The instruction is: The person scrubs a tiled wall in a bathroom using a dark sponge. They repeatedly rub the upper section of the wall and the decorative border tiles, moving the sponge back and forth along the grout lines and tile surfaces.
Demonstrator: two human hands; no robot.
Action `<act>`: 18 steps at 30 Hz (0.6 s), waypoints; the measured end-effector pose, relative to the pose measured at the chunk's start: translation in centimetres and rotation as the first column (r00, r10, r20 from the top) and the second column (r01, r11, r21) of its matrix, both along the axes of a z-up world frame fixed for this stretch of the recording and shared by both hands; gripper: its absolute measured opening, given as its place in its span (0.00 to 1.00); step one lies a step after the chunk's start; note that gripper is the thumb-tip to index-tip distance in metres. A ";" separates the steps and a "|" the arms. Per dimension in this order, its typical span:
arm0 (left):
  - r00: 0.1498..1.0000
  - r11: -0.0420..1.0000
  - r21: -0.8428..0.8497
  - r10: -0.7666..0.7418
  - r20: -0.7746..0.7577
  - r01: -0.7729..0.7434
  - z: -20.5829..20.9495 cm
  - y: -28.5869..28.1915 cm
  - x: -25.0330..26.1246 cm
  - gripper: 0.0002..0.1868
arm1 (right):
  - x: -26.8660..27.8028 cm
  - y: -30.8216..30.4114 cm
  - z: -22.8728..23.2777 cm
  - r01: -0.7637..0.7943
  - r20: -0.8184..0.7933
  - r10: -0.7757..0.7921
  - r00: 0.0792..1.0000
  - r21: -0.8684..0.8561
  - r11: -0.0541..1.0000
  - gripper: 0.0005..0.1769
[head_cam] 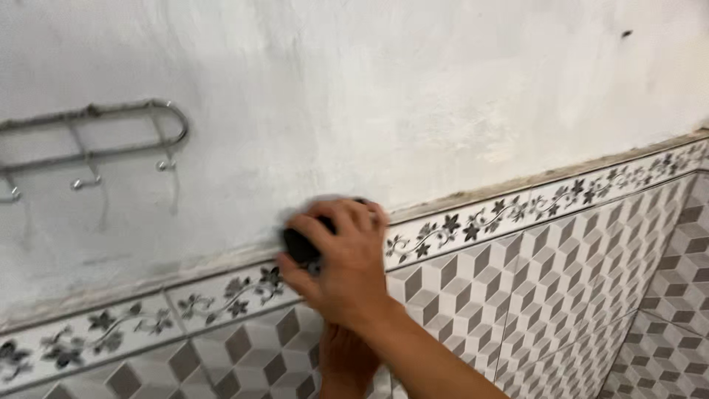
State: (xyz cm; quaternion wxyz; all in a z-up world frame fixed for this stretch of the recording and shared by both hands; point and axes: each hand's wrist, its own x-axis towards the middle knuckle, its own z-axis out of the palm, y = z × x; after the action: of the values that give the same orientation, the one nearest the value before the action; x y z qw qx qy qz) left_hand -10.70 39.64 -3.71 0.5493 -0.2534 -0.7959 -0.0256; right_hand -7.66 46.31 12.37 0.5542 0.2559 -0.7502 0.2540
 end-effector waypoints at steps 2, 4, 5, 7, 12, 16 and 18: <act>0.999 0.999 -0.025 -0.035 0.034 0.036 -0.4 -0.3 0.2 0.28 | 0.4 -1.8 0.1 -0.059 0.042 0.057 0.997 0.037 0.998 0.23; 0.999 0.999 -0.034 -0.040 0.024 0.041 0.1 -1.7 0.7 0.27 | 0.5 -0.2 1.4 -0.040 0.003 0.040 0.999 0.059 0.997 0.24; 0.999 0.998 -0.039 -0.041 0.022 0.042 0.4 -2.4 1.2 0.27 | 0.6 1.5 1.9 -0.014 -0.001 0.014 1.000 -0.008 1.000 0.19; 0.993 0.996 -0.071 0.040 -0.111 -0.048 1.5 -5.6 2.2 0.26 | 0.5 5.4 3.1 -0.121 0.211 0.181 0.961 -0.267 0.956 0.12; 0.973 0.988 0.005 0.154 -0.172 -0.156 2.2 -12.1 4.9 0.29 | 0.0 4.0 2.2 0.197 -0.044 -0.210 0.977 -0.212 0.957 0.14; 0.990 0.992 -0.005 0.123 -0.072 -0.124 1.4 -12.4 4.5 0.31 | 1.8 -9.7 0.3 0.023 -0.045 -0.031 0.999 -0.165 0.986 0.15; 0.995 0.995 -0.039 0.094 0.045 -0.092 0.9 -12.8 4.2 0.32 | 2.8 -14.0 0.7 -0.077 0.041 0.082 0.996 -0.119 0.990 0.16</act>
State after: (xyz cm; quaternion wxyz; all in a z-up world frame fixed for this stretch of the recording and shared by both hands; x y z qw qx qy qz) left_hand -6.46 26.87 -2.76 0.5262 -0.2255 -0.8199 0.0088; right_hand -4.82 32.28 13.08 0.5402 0.2469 -0.7358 0.3253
